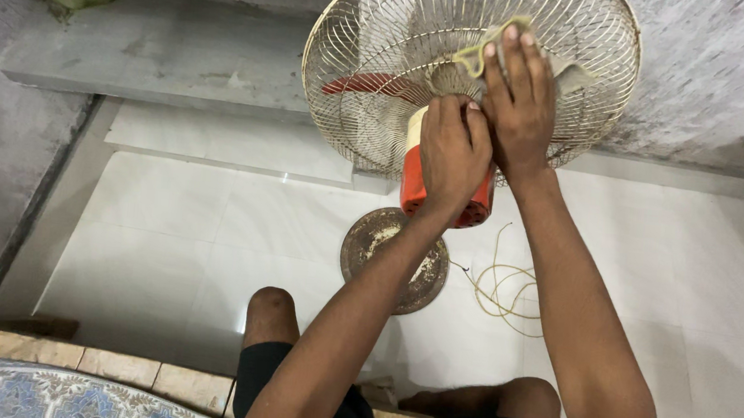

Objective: The person wipes the front wire cage and the central motor housing of a standing electric fan using a cloth. They rotate the fan head to access different sections of the cage and continue wiping the surface until the end of the clip.

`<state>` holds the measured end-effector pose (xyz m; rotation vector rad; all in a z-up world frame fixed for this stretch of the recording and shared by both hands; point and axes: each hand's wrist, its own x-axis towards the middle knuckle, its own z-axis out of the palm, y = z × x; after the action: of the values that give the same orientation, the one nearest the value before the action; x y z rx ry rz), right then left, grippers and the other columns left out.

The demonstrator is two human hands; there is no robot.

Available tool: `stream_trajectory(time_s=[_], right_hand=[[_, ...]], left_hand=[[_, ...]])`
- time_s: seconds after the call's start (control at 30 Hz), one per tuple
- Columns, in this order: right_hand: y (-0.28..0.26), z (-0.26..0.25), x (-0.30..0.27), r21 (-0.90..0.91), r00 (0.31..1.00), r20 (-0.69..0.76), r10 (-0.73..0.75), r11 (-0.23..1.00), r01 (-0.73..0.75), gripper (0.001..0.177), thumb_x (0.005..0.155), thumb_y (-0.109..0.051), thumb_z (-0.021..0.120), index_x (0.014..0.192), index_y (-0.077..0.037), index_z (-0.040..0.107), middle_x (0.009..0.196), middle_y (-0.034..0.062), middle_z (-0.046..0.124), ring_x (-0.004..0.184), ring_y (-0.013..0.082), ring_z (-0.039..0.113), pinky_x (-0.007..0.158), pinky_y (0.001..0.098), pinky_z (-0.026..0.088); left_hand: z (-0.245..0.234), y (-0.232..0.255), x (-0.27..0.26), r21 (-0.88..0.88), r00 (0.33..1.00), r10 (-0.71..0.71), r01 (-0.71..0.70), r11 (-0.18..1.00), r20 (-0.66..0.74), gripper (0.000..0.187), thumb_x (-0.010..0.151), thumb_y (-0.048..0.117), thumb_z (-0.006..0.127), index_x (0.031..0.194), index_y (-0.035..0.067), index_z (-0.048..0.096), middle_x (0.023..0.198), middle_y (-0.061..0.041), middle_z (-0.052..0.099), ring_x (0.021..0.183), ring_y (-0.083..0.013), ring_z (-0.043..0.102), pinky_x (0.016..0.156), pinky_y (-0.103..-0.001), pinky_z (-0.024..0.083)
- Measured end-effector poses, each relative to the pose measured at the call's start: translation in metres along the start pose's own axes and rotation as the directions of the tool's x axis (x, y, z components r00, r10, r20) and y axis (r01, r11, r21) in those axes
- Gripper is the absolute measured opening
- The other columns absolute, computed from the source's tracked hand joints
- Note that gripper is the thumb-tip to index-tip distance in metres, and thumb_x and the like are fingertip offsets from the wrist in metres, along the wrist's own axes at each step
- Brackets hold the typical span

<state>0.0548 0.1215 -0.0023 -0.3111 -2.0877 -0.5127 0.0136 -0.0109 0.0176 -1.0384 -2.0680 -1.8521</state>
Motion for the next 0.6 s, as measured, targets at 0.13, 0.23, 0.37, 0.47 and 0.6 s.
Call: stream_trajectory(time_s=[0.13,0.23,0.37,0.47,0.6], right_hand=[[-0.011,-0.027,0.001,0.173,1.0,0.019,-0.007,0.985,0.004,0.036,0.102,-0.011,0.078,0.136,-0.007,0.072,0.153,0.0086,0.059,0.145,0.0268,0.052,0.121,0.0414,0.048],[-0.016,-0.044,0.002,0.198,0.998,0.057,-0.019,0.98,0.008,0.031,0.1,-0.01,0.077,0.13,-0.004,0.076,0.149,0.0083,0.063,0.142,0.0254,0.055,0.12,0.0383,0.049],[-0.016,-0.055,0.006,0.226,0.995,0.096,-0.029,0.974,0.006,0.029,0.097,-0.007,0.077,0.127,-0.004,0.077,0.145,0.0074,0.065,0.136,0.0252,0.06,0.115,0.0368,0.052],[-0.012,-0.058,0.008,0.199,0.994,0.081,-0.074,0.978,0.057,0.03,0.094,-0.01,0.078,0.123,-0.004,0.077,0.14,0.0071,0.066,0.129,0.0258,0.063,0.108,0.0402,0.054],[-0.003,-0.048,0.009,0.107,0.999,0.047,-0.018,0.994,0.013,0.036,0.1,-0.012,0.076,0.135,-0.006,0.072,0.142,0.0122,0.063,0.127,0.0329,0.061,0.107,0.0395,0.055]], left_hand=[[-0.002,0.002,0.002,0.032,0.999,-0.014,0.013,0.999,0.034,0.018,0.1,0.017,0.053,0.099,-0.001,0.057,0.099,-0.02,0.058,0.094,-0.0383,0.057,0.085,-0.052,0.044],[-0.002,0.002,-0.002,0.039,0.999,0.014,-0.016,0.999,0.037,0.019,0.099,0.018,0.053,0.1,-0.001,0.057,0.098,-0.02,0.058,0.093,-0.0381,0.058,0.084,-0.053,0.044],[0.0,0.001,0.0,0.072,0.999,0.014,-0.018,0.997,0.051,0.019,0.098,0.018,0.054,0.096,0.0,0.057,0.097,-0.02,0.058,0.092,-0.0384,0.058,0.084,-0.053,0.044],[0.0,0.003,-0.001,0.079,0.999,0.018,-0.02,0.997,0.038,0.018,0.099,0.018,0.054,0.096,0.0,0.058,0.097,-0.019,0.058,0.093,-0.0392,0.058,0.085,-0.053,0.044],[0.001,0.002,-0.003,0.142,0.997,0.038,-0.048,0.989,0.073,0.017,0.095,0.017,0.057,0.096,0.001,0.058,0.098,-0.019,0.058,0.094,-0.0387,0.057,0.086,-0.053,0.043]])
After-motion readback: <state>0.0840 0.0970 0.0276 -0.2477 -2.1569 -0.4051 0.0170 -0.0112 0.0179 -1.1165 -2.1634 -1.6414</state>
